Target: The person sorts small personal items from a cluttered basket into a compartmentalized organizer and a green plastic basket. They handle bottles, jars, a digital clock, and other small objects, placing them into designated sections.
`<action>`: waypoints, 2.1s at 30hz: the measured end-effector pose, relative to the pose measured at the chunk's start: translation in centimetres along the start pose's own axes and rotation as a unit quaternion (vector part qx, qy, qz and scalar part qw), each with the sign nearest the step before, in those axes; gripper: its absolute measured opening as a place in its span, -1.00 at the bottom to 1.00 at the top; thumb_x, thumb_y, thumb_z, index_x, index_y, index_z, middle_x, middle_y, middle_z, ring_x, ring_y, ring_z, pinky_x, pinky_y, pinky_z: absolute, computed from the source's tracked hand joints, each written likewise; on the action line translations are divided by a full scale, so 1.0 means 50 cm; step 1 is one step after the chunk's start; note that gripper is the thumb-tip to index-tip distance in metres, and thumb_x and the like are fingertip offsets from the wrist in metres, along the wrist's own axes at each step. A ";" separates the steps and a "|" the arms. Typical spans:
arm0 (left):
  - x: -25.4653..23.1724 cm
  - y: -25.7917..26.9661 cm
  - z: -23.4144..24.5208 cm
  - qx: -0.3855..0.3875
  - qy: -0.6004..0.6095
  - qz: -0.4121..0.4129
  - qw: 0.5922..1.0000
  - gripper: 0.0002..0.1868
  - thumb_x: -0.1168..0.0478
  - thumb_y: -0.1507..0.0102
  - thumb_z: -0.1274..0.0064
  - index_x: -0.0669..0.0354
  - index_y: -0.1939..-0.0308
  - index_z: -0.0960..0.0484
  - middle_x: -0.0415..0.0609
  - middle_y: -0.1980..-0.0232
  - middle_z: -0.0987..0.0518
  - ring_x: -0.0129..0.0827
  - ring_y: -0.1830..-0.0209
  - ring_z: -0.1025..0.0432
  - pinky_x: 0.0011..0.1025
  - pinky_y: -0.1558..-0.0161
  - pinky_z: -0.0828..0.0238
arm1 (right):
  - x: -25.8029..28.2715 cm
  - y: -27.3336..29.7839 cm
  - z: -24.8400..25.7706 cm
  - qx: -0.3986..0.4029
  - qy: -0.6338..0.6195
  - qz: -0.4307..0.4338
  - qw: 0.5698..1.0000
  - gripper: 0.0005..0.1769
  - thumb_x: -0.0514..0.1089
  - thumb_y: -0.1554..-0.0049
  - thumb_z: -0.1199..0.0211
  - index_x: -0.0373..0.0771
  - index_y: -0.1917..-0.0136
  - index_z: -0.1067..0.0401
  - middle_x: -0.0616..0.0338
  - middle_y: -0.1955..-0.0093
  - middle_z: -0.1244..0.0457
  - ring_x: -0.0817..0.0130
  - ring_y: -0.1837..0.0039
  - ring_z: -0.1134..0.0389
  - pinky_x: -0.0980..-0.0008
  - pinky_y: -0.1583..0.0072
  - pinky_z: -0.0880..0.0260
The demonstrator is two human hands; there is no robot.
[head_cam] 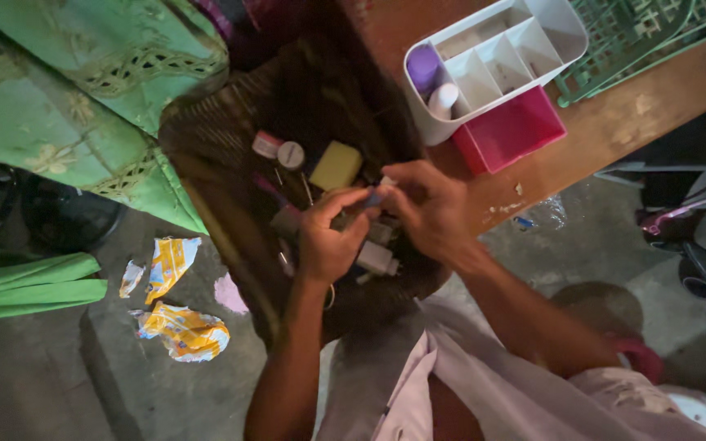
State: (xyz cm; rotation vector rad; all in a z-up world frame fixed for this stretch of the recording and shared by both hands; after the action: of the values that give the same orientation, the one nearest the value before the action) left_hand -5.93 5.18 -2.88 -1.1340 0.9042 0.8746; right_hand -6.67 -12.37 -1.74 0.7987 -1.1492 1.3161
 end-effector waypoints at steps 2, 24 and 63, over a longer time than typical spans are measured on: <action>-0.008 -0.005 -0.013 -0.022 0.028 0.013 0.999 -0.70 0.39 -0.26 -0.30 0.29 -0.07 -0.68 -0.01 -0.05 -0.67 -0.41 0.01 -0.55 -0.46 -0.03 -0.52 | -0.008 -0.005 0.018 0.013 -0.063 -0.034 0.997 -0.69 -0.29 -0.17 -0.39 -0.37 -0.18 -0.47 0.13 0.08 -0.41 0.53 0.09 -0.44 0.52 0.06 -0.50; -0.143 -0.194 -0.070 0.047 0.023 0.050 0.997 -0.62 0.36 -0.27 -0.26 0.22 -0.19 -0.65 -0.06 -0.08 -0.67 -0.50 -0.01 -0.57 -0.53 -0.02 -0.58 | 0.123 -0.085 0.125 0.036 0.100 0.140 0.984 -0.57 -0.37 -0.10 -0.46 -0.33 -0.24 -0.50 0.12 0.02 -0.36 0.51 0.09 -0.35 0.53 0.07 -0.38; -0.155 -0.254 -0.109 0.064 -0.253 -0.215 0.941 -0.48 0.37 -0.15 -0.17 0.11 -0.21 -0.58 0.06 -0.33 -0.42 -0.05 -0.25 -0.43 -0.16 -0.30 -0.44 | 0.141 -0.105 0.192 -0.116 0.219 0.269 0.931 -0.73 -0.43 -0.18 -0.41 -0.29 -0.14 -0.50 0.01 -0.19 -0.35 0.13 -0.18 -0.39 0.26 -0.20 -0.42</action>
State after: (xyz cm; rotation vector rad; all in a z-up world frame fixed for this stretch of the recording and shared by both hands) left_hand 1.97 -3.49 7.82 -0.8829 0.2659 0.6824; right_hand -4.04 -19.97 8.53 -0.0109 -1.1643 1.6588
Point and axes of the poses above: each hand's wrist, its own y-axis away from the middle knuckle, its own z-axis out of the back of the hand, x = y × z, the point moved 8 cm from there along -y, towards the middle knuckle
